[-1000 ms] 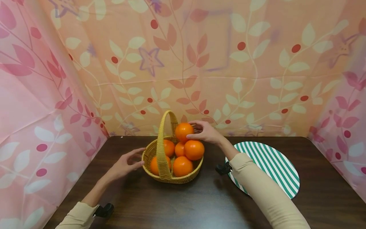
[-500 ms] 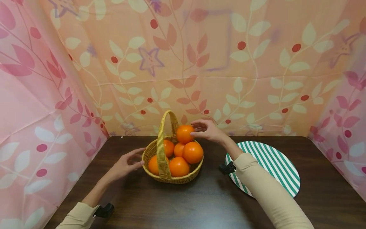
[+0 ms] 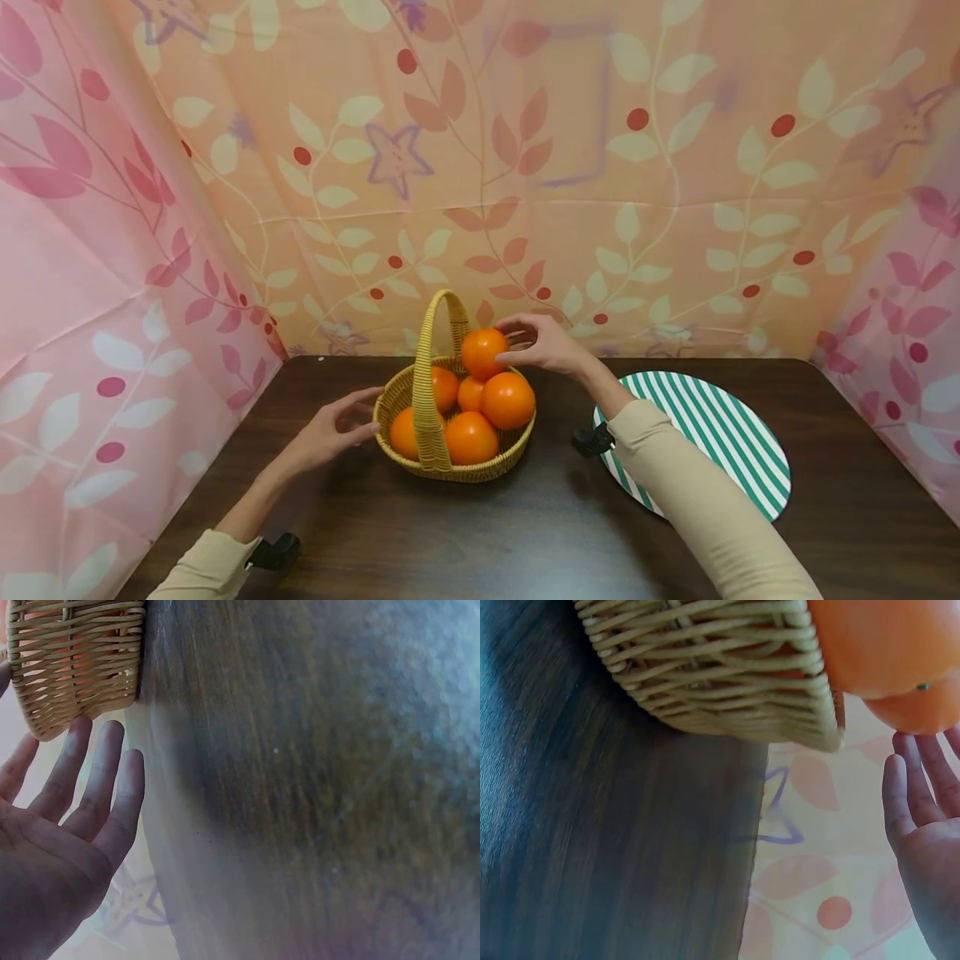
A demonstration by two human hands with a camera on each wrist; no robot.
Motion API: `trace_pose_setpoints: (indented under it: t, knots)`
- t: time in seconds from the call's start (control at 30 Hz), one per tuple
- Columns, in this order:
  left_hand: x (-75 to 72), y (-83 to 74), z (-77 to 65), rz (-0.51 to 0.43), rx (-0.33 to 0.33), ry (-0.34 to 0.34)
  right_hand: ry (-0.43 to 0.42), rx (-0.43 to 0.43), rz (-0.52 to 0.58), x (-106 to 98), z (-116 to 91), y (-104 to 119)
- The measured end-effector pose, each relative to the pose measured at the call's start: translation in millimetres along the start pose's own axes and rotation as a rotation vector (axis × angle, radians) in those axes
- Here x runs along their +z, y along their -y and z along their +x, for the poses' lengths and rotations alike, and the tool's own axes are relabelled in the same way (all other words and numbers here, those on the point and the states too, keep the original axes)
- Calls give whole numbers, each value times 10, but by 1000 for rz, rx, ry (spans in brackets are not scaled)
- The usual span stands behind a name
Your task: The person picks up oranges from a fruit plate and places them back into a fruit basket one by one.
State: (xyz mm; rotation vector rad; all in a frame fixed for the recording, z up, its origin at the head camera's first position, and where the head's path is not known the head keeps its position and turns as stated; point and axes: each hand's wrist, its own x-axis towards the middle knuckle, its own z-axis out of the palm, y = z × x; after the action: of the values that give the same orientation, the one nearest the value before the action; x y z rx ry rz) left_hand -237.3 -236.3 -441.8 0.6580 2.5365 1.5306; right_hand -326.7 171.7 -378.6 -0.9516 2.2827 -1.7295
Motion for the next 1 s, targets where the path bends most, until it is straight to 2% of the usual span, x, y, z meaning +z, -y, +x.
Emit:
trace_pose_setpoints:
  t: [0.37,0.7,0.83,1.0]
  knots:
    - [9,-7,-14,7,17,1,40,-27,12,114,64,57]
    - [18,-15,12,-7,16,9,33,-37,-27,153,102,95]
    - [36,-15,21,-6,20,15,34,-43,-26,116,79,71]
    - [28,-10,23,1,20,7,-10,-24,-12,-15,-28,59]
